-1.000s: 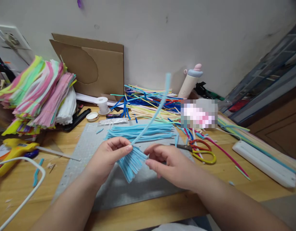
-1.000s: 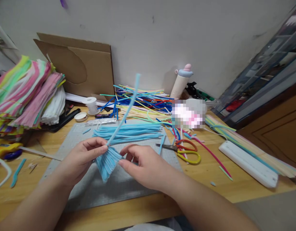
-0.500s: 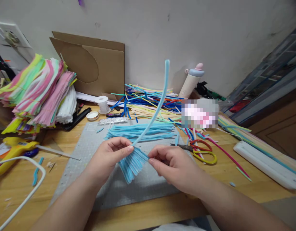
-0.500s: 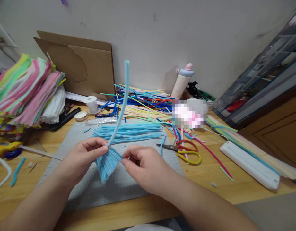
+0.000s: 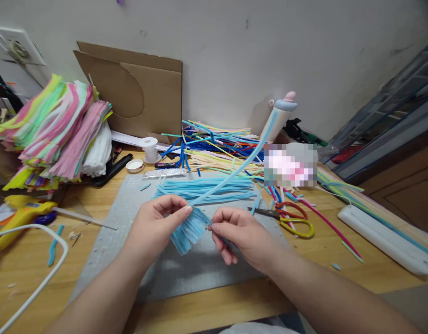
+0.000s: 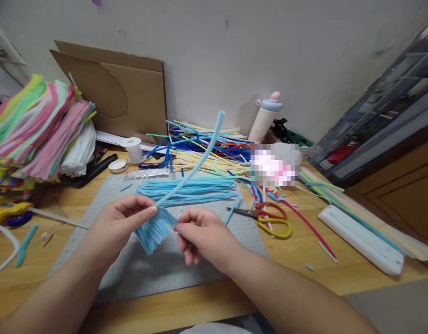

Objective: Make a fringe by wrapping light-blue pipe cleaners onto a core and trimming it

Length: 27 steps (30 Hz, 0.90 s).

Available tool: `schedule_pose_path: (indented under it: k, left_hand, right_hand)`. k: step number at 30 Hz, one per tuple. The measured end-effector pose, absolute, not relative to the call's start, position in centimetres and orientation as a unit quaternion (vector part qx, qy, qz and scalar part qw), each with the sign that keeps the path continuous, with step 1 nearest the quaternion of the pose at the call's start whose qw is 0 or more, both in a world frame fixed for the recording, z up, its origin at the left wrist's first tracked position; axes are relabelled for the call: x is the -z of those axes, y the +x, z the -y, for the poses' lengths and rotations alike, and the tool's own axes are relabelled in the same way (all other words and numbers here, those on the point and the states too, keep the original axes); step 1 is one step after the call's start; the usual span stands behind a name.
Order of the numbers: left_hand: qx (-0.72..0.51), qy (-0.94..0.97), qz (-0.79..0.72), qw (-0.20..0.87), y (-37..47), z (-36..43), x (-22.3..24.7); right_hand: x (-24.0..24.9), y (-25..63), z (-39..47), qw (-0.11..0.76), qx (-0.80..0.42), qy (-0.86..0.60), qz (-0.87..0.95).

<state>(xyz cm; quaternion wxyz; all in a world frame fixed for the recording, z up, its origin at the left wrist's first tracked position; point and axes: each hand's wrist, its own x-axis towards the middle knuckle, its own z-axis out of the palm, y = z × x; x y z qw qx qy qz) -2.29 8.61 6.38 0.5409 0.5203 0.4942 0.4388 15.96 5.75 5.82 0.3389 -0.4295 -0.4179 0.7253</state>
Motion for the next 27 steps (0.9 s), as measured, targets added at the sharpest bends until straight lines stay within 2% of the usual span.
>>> schedule_pose_path:
  k: [3, 6, 11, 14, 15, 17, 19, 22, 27]
  left_hand:
    - [-0.402, 0.506, -0.482, 0.592, -2.9, -8.8, -7.0]
    - [-0.351, 0.470, -0.470, 0.660, -3.8, -9.1, -7.4]
    - [-0.340, 0.409, -0.449, 0.718, -4.8, -9.8, -7.3]
    - [-0.336, 0.414, -0.450, 0.716, -4.8, -9.9, -7.2]
    - [-0.331, 0.424, -0.455, 0.709, -4.6, -9.9, -7.1]
    - [-0.324, 0.455, -0.466, 0.686, -4.3, -9.8, -7.0]
    - [-0.319, 0.489, -0.473, 0.660, -3.9, -9.7, -6.8]
    - [-0.321, 0.529, -0.487, 0.616, -3.4, -9.6, -6.3]
    - [-0.327, 0.548, -0.524, 0.564, -3.1, -9.6, -5.9]
  right_hand:
    - [-6.4, 16.4, -5.5, 0.275, -0.848, -0.314, 0.328]
    - [-7.5, 17.7, -5.5, 0.179, -0.906, -0.233, 0.305]
    - [-9.4, 21.8, -6.2, 0.147, -0.871, -0.253, 0.394]
    - [-9.2, 22.7, -6.9, 0.073, -0.769, -0.310, 0.554]
    - [-8.9, 22.3, -7.0, 0.085, -0.716, -0.338, 0.605]
    - [-7.7, 20.7, -7.1, 0.173, -0.631, -0.397, 0.644]
    - [-6.2, 18.4, -6.9, 0.283, -0.639, -0.403, 0.591]
    - [-4.1, 15.9, -6.5, 0.297, -0.718, -0.386, 0.498]
    - [-3.0, 15.3, -6.4, 0.325, -0.707, -0.427, 0.461]
